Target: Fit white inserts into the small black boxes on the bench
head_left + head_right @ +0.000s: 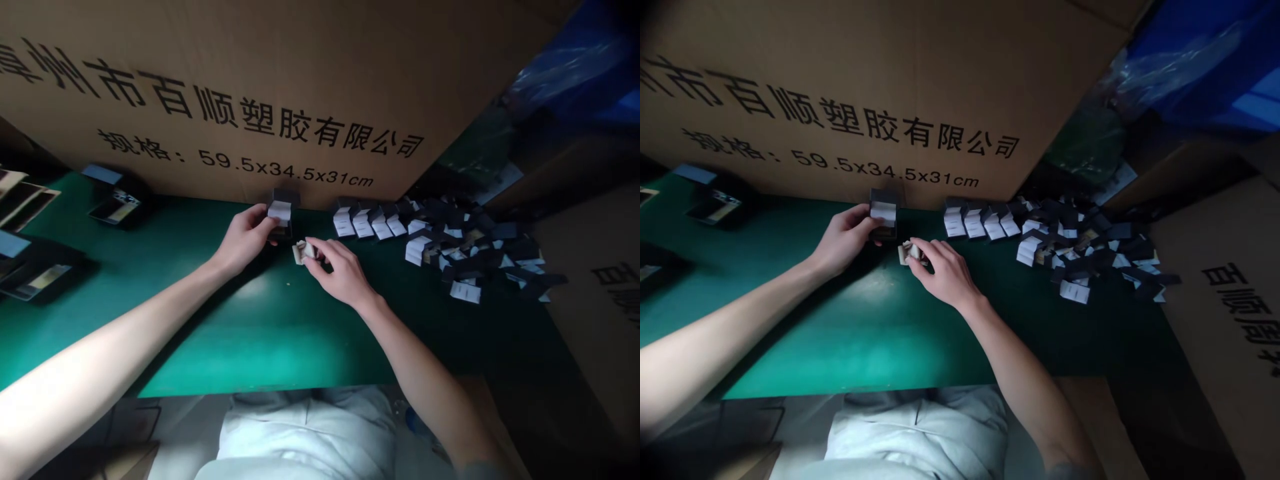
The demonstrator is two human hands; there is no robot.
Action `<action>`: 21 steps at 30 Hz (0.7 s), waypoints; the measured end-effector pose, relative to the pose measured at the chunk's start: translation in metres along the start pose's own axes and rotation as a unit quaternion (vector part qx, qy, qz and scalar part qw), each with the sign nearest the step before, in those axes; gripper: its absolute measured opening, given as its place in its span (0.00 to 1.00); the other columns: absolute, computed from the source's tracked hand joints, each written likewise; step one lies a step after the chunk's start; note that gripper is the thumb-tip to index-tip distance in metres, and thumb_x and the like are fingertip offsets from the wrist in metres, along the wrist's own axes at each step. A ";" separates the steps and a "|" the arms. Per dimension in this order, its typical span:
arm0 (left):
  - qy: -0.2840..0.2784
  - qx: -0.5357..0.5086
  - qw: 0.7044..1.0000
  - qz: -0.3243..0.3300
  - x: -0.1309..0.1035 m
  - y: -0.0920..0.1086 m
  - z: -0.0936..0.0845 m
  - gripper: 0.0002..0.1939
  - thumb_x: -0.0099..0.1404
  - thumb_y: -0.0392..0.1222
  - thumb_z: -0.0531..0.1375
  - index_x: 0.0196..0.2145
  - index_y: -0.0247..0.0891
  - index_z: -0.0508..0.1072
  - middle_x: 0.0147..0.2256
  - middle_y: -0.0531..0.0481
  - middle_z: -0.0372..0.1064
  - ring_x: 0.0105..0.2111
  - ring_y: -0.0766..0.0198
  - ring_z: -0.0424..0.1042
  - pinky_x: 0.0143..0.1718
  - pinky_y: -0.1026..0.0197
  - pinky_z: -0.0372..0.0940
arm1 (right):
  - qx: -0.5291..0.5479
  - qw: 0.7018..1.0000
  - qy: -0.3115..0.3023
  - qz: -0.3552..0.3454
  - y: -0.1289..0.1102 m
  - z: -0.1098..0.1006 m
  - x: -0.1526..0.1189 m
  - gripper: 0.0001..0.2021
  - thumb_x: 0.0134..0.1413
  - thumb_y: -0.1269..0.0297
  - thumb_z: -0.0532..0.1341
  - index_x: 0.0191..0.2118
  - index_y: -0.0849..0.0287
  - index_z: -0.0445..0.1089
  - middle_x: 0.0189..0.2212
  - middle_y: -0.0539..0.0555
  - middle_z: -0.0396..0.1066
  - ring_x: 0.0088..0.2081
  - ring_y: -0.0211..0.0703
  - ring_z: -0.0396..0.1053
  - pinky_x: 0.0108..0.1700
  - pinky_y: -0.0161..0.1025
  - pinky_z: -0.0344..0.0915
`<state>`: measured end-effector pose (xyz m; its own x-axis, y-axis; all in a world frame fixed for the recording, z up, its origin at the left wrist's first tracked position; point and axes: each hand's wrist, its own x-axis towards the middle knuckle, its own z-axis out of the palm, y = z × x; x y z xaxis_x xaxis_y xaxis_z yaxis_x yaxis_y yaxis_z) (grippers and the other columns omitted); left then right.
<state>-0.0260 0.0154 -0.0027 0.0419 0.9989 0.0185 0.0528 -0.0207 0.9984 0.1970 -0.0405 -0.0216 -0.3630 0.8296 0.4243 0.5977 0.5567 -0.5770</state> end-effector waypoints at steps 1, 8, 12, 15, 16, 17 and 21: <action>-0.001 0.002 1.000 0.002 0.000 0.000 0.000 0.11 0.62 0.45 0.64 0.39 0.37 0.78 0.36 0.48 0.80 0.35 0.58 0.77 0.29 0.64 0.70 | 0.008 1.000 -0.005 0.006 0.000 -0.001 0.000 0.17 0.73 0.59 0.59 0.62 0.54 0.74 0.46 0.58 0.79 0.46 0.48 0.76 0.48 0.44 0.74; -0.005 0.007 1.000 -0.005 -0.001 0.000 -0.001 0.11 0.62 0.45 0.65 0.39 0.37 0.78 0.37 0.47 0.80 0.36 0.57 0.79 0.29 0.63 0.71 | 0.096 0.995 -0.020 0.038 0.004 -0.006 0.001 0.22 0.71 0.66 0.55 0.65 0.56 0.73 0.47 0.57 0.79 0.42 0.44 0.75 0.48 0.43 0.74; -0.010 0.009 1.000 -0.005 0.000 0.000 -0.002 0.11 0.63 0.46 0.65 0.41 0.37 0.78 0.38 0.47 0.81 0.38 0.54 0.81 0.30 0.62 0.71 | 0.149 0.984 -0.009 0.093 0.010 -0.005 0.000 0.26 0.65 0.68 0.58 0.66 0.57 0.73 0.38 0.53 0.78 0.36 0.40 0.72 0.40 0.38 0.71; -0.014 0.009 1.000 -0.005 0.000 -0.001 -0.002 0.11 0.64 0.46 0.65 0.40 0.37 0.78 0.38 0.47 0.82 0.37 0.55 0.81 0.30 0.62 0.71 | 0.214 0.968 -0.004 0.131 0.013 -0.003 0.001 0.26 0.62 0.66 0.61 0.66 0.54 0.73 0.39 0.51 0.79 0.36 0.38 0.73 0.39 0.37 0.70; -0.015 0.011 1.000 -0.005 0.000 -0.001 -0.002 0.10 0.64 0.46 0.65 0.40 0.37 0.78 0.38 0.47 0.82 0.37 0.55 0.81 0.30 0.62 0.71 | 0.237 0.962 0.001 0.138 0.014 -0.003 0.002 0.25 0.62 0.65 0.62 0.65 0.53 0.74 0.40 0.51 0.80 0.38 0.39 0.75 0.40 0.37 0.71; -0.015 0.012 1.000 -0.005 0.000 -0.001 -0.002 0.10 0.64 0.45 0.65 0.40 0.37 0.78 0.38 0.47 0.82 0.37 0.55 0.81 0.30 0.62 0.71 | 0.258 0.955 0.008 0.143 0.015 -0.003 0.003 0.24 0.62 0.64 0.63 0.63 0.53 0.75 0.42 0.52 0.80 0.40 0.40 0.76 0.41 0.38 0.71; -0.016 0.016 1.000 -0.004 -0.001 -0.001 -0.002 0.10 0.64 0.45 0.64 0.40 0.37 0.78 0.38 0.47 0.82 0.37 0.55 0.80 0.30 0.62 0.71 | 0.300 0.940 0.026 0.161 0.017 -0.004 0.006 0.19 0.58 0.63 0.66 0.56 0.54 0.77 0.42 0.54 0.79 0.43 0.43 0.77 0.43 0.39 0.74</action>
<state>-0.0276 0.0148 -0.0034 0.0727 0.9973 0.0089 0.0858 -0.0152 0.9962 0.2078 -0.0267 -0.0261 -0.1883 0.9644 0.1855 0.1535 0.2154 -0.9644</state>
